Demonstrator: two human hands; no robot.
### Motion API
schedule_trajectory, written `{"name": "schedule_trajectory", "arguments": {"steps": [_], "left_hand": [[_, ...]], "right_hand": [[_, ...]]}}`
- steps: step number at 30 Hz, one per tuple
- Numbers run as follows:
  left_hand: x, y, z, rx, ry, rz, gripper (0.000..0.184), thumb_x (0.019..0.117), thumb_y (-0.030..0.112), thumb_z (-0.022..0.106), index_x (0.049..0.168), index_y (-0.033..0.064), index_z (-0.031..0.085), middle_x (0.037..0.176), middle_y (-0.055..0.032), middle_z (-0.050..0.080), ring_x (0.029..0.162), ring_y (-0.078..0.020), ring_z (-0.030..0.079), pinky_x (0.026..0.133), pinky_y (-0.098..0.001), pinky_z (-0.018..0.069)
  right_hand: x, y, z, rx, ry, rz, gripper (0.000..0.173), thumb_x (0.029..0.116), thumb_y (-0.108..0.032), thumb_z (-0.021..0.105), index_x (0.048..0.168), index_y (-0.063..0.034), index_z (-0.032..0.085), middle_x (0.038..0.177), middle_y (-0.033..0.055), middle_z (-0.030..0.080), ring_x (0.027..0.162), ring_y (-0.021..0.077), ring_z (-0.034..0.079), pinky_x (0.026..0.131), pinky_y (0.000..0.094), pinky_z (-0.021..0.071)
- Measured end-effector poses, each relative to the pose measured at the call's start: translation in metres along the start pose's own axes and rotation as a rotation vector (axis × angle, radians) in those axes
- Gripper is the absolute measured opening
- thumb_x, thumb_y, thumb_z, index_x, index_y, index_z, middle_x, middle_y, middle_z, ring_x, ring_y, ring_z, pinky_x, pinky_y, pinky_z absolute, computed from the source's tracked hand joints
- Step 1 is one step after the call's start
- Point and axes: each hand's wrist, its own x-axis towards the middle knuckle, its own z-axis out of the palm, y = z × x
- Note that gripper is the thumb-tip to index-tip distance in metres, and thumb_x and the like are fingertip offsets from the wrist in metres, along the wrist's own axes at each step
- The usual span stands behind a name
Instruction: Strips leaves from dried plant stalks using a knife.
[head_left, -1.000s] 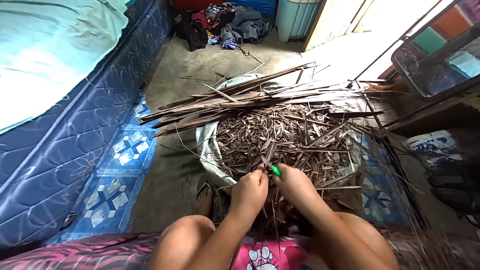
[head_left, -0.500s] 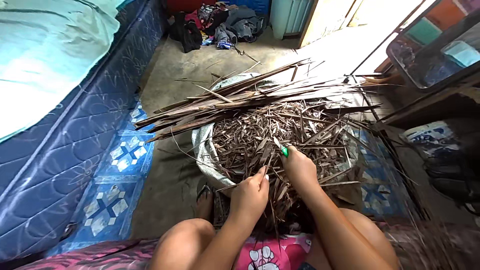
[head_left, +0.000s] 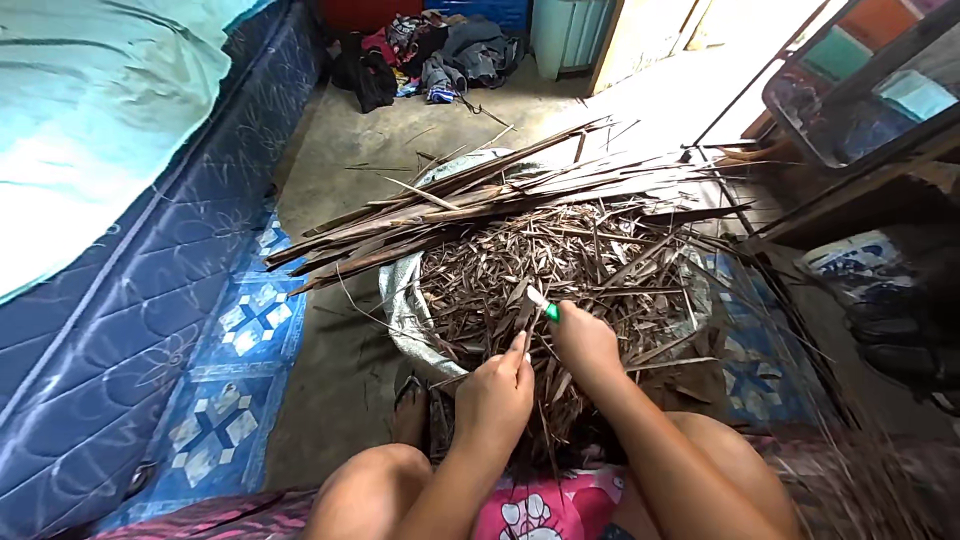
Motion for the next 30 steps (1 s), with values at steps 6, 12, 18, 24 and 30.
{"name": "schedule_trajectory", "arguments": {"steps": [6, 12, 18, 24, 30], "left_hand": [[0.002, -0.008, -0.001, -0.006, 0.046, 0.015, 0.038, 0.1052, 0.024, 0.051, 0.139, 0.0145, 0.066, 0.103, -0.0147, 0.077, 0.093, -0.0337, 0.074, 0.081, -0.0561, 0.0559], [-0.003, -0.006, 0.005, 0.027, 0.121, 0.079, 0.037, 0.1029, 0.021, 0.054, 0.135, 0.0134, 0.069, 0.097, -0.0145, 0.078, 0.086, -0.0338, 0.075, 0.075, -0.0559, 0.0574], [0.001, -0.008, 0.0, -0.074, 0.038, 0.031, 0.039, 0.1059, 0.024, 0.051, 0.14, 0.0133, 0.065, 0.104, -0.0146, 0.077, 0.092, -0.0333, 0.074, 0.082, -0.0566, 0.0554], [0.003, -0.015, -0.001, -0.275, -0.004, 0.009, 0.038, 0.1061, 0.025, 0.051, 0.137, 0.0101, 0.067, 0.114, -0.0102, 0.076, 0.099, -0.0213, 0.073, 0.091, -0.048, 0.0547], [0.008, -0.014, -0.002, -0.691, -0.132, -0.072, 0.036, 0.1075, 0.017, 0.047, 0.137, 0.0065, 0.064, 0.069, 0.0049, 0.059, 0.045, -0.0008, 0.04, 0.044, -0.0189, 0.0359]], "right_hand": [[-0.018, 0.003, -0.015, 0.095, -0.07, -0.075, 0.03, 0.1077, -0.025, 0.047, 0.123, -0.0055, 0.064, 0.114, 0.0188, 0.07, 0.11, 0.0362, 0.068, 0.089, 0.0574, 0.0521], [-0.013, 0.0, -0.005, 0.025, -0.107, -0.046, 0.031, 0.1077, -0.025, 0.048, 0.125, -0.0046, 0.062, 0.117, 0.0201, 0.07, 0.112, 0.0379, 0.068, 0.089, 0.0582, 0.0528], [-0.003, 0.009, -0.016, 0.189, -0.06, -0.07, 0.032, 0.109, -0.029, 0.046, 0.122, -0.006, 0.064, 0.112, 0.0188, 0.069, 0.107, 0.0358, 0.068, 0.088, 0.0573, 0.0518], [-0.024, -0.001, -0.007, 0.054, -0.115, -0.159, 0.029, 0.1073, -0.027, 0.049, 0.122, -0.0058, 0.063, 0.111, 0.0184, 0.071, 0.109, 0.0361, 0.069, 0.087, 0.0561, 0.0527], [0.002, 0.018, -0.017, 0.189, 0.022, -0.073, 0.031, 0.1095, -0.03, 0.046, 0.122, -0.0067, 0.062, 0.11, 0.0182, 0.07, 0.107, 0.0357, 0.068, 0.088, 0.0577, 0.0511]]}}
